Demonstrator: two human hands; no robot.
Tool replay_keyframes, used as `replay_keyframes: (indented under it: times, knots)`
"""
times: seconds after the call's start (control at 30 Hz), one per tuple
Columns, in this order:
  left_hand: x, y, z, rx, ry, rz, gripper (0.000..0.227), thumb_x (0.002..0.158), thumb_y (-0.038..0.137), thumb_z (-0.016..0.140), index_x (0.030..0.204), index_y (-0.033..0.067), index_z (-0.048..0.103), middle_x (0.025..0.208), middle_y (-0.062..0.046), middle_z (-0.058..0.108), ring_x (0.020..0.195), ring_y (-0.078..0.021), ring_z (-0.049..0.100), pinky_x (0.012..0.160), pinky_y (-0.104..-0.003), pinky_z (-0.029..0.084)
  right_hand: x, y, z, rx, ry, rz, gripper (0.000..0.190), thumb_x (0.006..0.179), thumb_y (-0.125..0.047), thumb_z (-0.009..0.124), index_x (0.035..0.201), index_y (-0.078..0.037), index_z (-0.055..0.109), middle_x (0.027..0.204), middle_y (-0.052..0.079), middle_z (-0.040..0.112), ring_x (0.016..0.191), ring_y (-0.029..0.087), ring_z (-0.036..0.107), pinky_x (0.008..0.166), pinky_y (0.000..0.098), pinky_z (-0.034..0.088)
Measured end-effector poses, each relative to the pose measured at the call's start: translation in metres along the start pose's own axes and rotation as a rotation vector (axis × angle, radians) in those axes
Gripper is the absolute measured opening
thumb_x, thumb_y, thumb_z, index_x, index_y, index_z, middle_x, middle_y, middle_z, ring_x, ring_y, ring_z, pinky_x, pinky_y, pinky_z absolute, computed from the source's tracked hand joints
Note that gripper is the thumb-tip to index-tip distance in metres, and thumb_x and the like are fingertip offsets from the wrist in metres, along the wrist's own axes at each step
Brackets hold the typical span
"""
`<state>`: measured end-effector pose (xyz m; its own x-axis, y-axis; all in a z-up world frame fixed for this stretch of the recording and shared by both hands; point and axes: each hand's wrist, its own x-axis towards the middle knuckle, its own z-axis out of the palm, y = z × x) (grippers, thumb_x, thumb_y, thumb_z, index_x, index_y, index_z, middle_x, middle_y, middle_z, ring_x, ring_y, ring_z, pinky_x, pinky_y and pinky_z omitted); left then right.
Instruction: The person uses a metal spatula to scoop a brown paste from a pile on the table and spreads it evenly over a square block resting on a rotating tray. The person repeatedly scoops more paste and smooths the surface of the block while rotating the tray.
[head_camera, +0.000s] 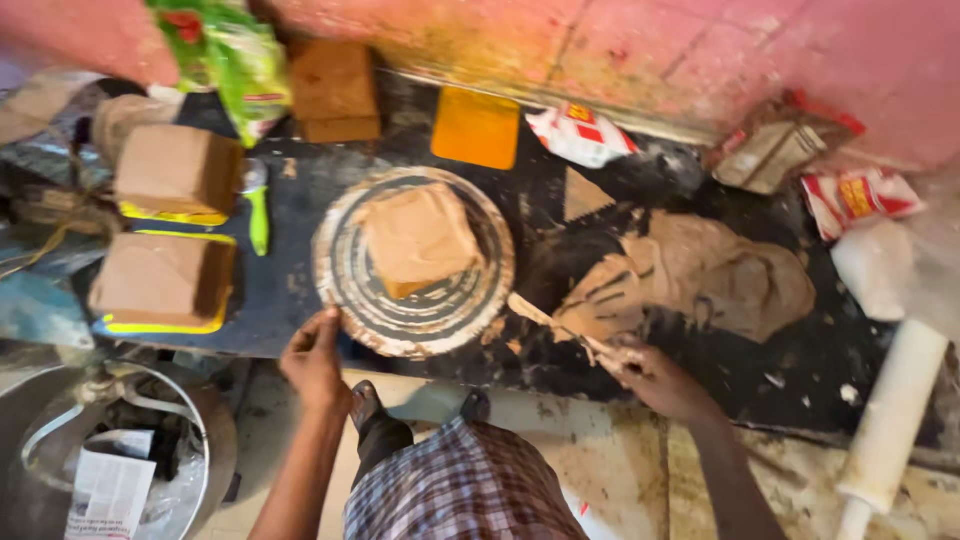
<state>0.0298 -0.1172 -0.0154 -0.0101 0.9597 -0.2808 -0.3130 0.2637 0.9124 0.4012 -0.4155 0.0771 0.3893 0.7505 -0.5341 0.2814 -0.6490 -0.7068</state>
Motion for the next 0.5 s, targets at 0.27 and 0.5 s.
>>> replay_keyframes:
  times: [0.27,0.5]
  knots:
    - [0.005,0.011,0.009,-0.022,-0.219,-0.141,0.047,0.095,0.015,0.069,0.137,-0.0042,0.061,0.112,-0.004,0.075,0.09,-0.0077,0.066,0.077,-0.024,0.055,-0.018,-0.333,0.048,-1.061,0.106,-0.525,0.034,0.079,-0.007,0.068,0.111,-0.012,0.074,0.112,0.012,0.059,0.098,0.032,0.063,0.077,0.0488,0.05]
    - [0.049,0.015,0.0,0.026,-0.345,-0.224,0.054,0.094,0.014,0.073,0.143,-0.0039,0.057,0.098,-0.004,0.073,0.077,-0.007,0.064,0.063,-0.025,0.056,0.048,-0.427,0.144,-1.779,0.123,-0.524,0.016,0.083,-0.018,0.066,0.089,-0.01,0.078,0.108,0.01,0.06,0.095,0.028,0.062,0.076,0.0425,0.048]
